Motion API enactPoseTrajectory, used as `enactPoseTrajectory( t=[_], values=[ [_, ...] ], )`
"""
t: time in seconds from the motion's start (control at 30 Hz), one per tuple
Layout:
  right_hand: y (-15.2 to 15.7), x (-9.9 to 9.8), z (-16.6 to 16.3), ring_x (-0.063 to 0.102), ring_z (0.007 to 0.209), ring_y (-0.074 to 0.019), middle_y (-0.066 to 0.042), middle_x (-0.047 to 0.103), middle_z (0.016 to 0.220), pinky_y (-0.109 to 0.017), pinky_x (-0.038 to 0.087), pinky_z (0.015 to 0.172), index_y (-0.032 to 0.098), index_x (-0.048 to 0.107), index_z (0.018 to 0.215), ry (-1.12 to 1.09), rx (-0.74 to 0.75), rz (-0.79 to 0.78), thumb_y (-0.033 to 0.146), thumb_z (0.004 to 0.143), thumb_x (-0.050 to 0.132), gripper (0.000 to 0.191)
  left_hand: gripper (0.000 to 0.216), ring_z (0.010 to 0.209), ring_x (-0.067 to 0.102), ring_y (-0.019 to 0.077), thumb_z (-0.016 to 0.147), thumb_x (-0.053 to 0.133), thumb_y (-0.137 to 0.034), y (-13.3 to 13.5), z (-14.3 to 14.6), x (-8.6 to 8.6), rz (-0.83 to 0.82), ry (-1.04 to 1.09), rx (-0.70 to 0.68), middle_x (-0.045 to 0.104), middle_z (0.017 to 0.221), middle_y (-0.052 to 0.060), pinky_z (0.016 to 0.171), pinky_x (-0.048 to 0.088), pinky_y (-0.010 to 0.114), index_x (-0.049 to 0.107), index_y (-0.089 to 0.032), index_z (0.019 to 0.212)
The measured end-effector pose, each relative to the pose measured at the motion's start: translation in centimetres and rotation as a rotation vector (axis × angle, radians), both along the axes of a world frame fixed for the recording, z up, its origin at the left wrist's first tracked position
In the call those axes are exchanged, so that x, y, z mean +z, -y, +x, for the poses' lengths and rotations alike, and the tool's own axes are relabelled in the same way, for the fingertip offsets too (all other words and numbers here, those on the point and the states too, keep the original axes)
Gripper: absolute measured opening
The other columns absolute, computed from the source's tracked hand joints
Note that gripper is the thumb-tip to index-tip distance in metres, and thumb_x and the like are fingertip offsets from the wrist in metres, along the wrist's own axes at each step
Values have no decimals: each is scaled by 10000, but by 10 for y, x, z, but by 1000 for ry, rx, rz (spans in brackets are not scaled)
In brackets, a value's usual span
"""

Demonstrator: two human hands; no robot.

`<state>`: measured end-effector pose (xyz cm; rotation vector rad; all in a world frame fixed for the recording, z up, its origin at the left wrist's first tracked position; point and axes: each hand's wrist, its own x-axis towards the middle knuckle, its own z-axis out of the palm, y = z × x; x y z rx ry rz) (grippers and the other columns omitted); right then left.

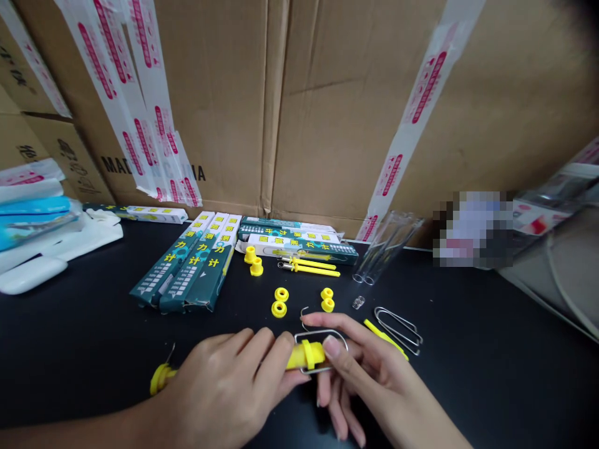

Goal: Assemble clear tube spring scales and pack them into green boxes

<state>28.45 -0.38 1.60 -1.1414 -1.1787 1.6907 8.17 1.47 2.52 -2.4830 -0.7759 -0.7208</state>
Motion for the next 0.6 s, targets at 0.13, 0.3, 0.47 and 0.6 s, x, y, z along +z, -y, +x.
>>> enactPoseTrajectory(
  t=[0.13,0.3,0.47,0.6],
  values=[
    [-2,3,1,566,426,-67,13,654,642,-143,409,391,154,645,1143,-25,24,10,692,835,692,621,387,524,707,181,1129,263,-209,1,-1,1,41,12,-20,718,657,-10,411,469,319,610,-148,969],
    [0,5,3,554,466,-66,9,658,691,-170,437,446,172,662,1148,5,22,49,680,853,682,588,429,549,725,189,1123,235,-178,-1,1,5,23,9,-16,732,661,-11,423,487,324,620,-162,936],
    [4,1,6,565,480,-71,4,676,726,-179,423,453,202,669,1167,31,-2,66,652,925,610,514,420,570,729,170,1142,240,-272,-2,1,1,-42,80,-5,750,717,-8,468,505,322,626,-137,1048],
    [6,1,6,577,497,-82,22,668,721,-193,440,477,235,634,1217,67,-46,99,635,949,586,484,397,583,724,161,1141,266,-309,-2,-3,-3,-89,37,-27,737,730,-13,473,479,325,610,-119,1196]
  ],
)
